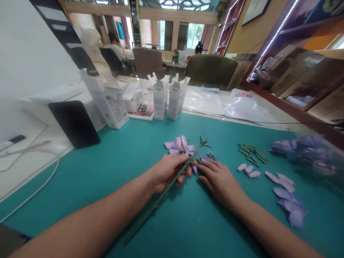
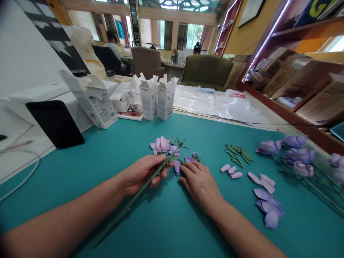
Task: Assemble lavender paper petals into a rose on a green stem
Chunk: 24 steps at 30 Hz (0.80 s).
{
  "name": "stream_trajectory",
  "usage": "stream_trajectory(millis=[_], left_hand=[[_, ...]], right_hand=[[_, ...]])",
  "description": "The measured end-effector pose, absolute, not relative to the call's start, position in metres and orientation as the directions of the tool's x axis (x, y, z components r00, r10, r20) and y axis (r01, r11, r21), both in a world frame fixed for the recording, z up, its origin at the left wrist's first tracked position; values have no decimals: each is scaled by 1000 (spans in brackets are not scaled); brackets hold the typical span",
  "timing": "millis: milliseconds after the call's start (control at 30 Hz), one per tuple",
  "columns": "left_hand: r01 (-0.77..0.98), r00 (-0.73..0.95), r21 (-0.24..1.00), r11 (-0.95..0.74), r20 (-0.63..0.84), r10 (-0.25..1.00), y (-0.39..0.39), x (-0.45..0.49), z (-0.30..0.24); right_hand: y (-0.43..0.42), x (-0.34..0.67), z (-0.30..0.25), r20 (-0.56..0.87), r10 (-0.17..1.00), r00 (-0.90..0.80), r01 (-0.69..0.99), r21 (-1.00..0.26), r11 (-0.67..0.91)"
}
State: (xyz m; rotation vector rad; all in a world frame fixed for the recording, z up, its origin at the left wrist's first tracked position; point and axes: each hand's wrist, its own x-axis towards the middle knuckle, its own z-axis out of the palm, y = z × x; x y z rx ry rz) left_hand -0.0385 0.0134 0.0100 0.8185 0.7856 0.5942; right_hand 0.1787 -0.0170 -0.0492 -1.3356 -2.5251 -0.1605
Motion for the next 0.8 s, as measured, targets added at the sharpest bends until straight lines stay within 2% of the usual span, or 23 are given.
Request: stream_trajectory(millis=[100,300,500,800], left_hand=[[-163,578,816,555,-376,724,14,-38,9],[-153,583,818,555,-379,719,14,-39,7],[-161,565,815,556,-386,729,14,-39,7],[-155,632,742,652,-432,643,13,-40,16]], right_hand=[[-17,179,-48,341,782,-522,815,-69,575],[-19,182,-38,519,727,-449,753,-218,621],[-22,184,-37,516,791,-330,774,-332,539],[-23,179,-35,538,742,-399,729,-306,613]])
